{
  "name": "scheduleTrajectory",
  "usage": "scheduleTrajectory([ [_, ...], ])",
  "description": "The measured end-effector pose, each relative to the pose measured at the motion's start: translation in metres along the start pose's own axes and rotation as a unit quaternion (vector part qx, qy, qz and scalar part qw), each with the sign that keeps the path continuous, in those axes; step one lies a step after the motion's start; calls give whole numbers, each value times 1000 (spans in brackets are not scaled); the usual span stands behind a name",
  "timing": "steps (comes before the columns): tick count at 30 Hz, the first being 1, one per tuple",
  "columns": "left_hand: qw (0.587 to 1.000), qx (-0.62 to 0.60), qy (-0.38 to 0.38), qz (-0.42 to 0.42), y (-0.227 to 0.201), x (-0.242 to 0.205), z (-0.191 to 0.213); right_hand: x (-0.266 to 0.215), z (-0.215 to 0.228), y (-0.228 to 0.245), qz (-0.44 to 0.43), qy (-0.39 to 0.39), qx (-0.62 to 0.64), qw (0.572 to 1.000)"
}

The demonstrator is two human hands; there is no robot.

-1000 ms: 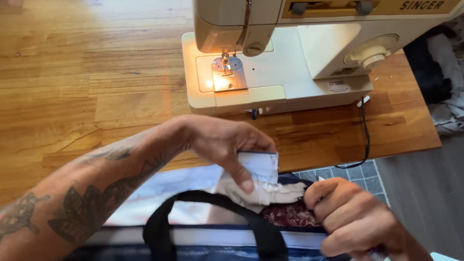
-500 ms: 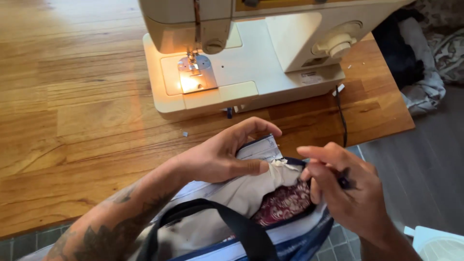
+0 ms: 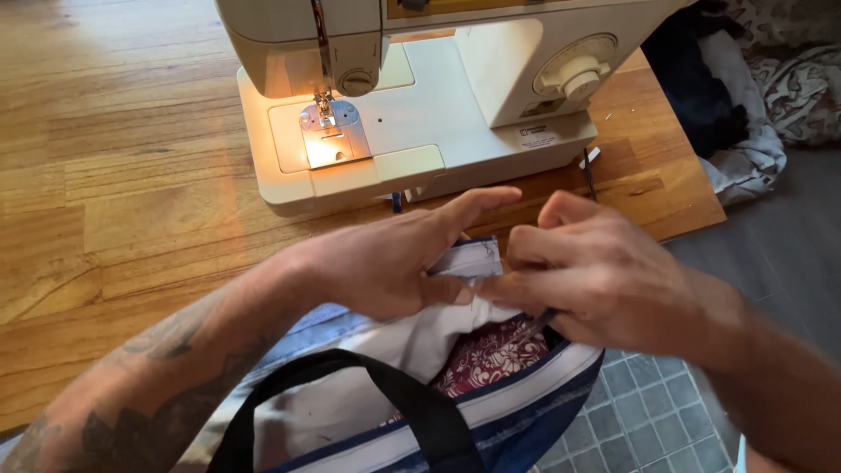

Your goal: Sewing a blue bag with a sewing machine and trimming threads with snips

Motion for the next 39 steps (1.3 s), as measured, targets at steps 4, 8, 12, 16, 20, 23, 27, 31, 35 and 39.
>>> scheduleTrajectory([
  [4,999,23,24,13,-7,7,7,3,3,-11,2,41,79,996],
  [8,992,41,44,113,-18,4,6,2,-3,-26,-14,50,193,980],
  [12,981,100,-162,26,-15,-11,-1,-1,-9,-36,-176,15,300,938],
  [16,962,150,-225,29,-37,-33,-28,-11,-17,-39,-259,-24,369,892],
  [20,957,98,-269,44,-21,-25,-27,-6,-3,-26,-194,-39,335,921],
  [23,961,-34,-127,243,-11,-17,-15,-1,10,-9,-116,-66,285,949],
  [27,959,58,-161,226,-24,-19,4,-14,20,-8,-215,-109,276,930],
  [31,951,176,-210,144,-26,-20,7,-12,13,-5,-293,-51,169,940],
  [35,946,217,-204,125,-24,-20,6,-12,0,-10,-304,-33,141,942],
  [39,962,160,-185,125,-17,-17,15,-4,-3,-19,-393,21,173,903],
])
Point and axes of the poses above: each hand's wrist, its own x-axis towards the middle knuckle, its own z-axis out of the back of the hand, y = z × x, the point moved 4 cm from there along x, towards the middle knuckle, and after that the axes turned 1 degree about -y, right-handed, at the moved point
